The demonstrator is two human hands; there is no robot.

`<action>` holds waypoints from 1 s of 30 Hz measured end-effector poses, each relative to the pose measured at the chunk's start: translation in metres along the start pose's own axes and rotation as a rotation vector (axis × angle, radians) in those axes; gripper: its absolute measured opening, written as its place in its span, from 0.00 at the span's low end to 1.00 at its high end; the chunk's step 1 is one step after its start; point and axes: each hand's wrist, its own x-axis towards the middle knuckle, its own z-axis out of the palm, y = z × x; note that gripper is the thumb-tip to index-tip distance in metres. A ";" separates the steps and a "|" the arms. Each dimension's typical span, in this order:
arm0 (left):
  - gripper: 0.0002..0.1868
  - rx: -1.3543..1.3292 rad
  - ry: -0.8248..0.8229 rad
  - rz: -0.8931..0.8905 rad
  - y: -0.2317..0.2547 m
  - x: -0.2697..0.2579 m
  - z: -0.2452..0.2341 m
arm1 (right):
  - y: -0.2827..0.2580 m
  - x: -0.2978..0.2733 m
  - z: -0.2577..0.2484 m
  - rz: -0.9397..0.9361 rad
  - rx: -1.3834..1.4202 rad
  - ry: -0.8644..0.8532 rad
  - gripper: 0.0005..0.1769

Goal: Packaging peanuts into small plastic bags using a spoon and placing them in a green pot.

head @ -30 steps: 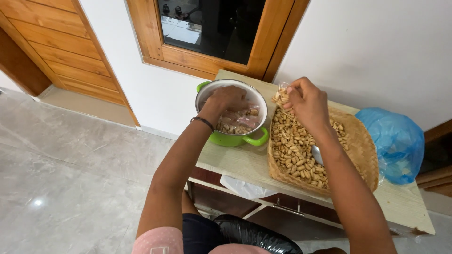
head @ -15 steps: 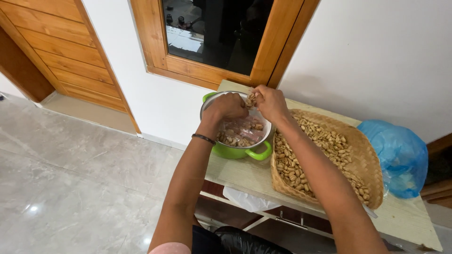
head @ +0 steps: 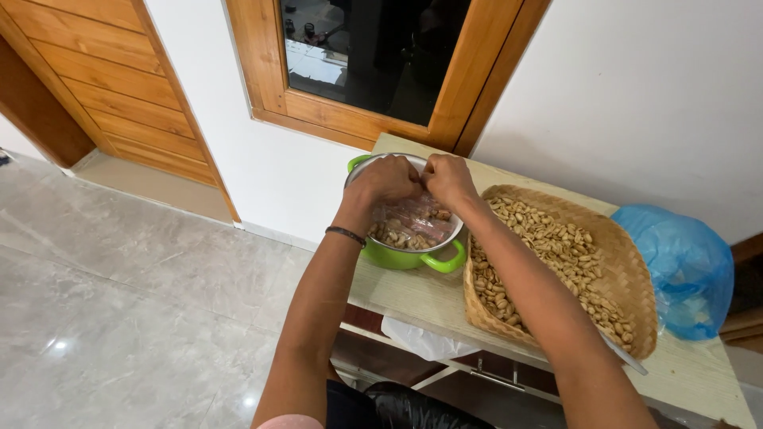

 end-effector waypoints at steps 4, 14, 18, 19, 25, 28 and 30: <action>0.23 -0.023 -0.002 0.003 0.001 -0.002 -0.001 | -0.004 0.004 0.003 -0.010 -0.029 -0.078 0.10; 0.15 0.163 0.111 0.109 -0.028 0.032 0.025 | -0.026 -0.013 -0.034 -0.129 -0.022 -0.247 0.17; 0.12 0.223 0.197 0.155 -0.033 0.042 0.034 | -0.015 -0.017 -0.064 -0.134 0.082 -0.158 0.21; 0.12 0.223 0.195 0.156 -0.032 0.042 0.033 | -0.018 -0.026 -0.075 -0.132 0.083 -0.158 0.21; 0.09 0.178 0.242 0.133 -0.034 0.049 0.038 | -0.063 -0.122 -0.158 -0.051 0.094 -0.188 0.20; 0.10 0.176 0.257 0.151 -0.035 0.050 0.042 | -0.052 -0.160 -0.178 -0.019 0.068 -0.197 0.21; 0.11 0.134 0.319 0.159 -0.039 0.057 0.048 | -0.045 -0.185 -0.198 -0.023 0.107 -0.136 0.21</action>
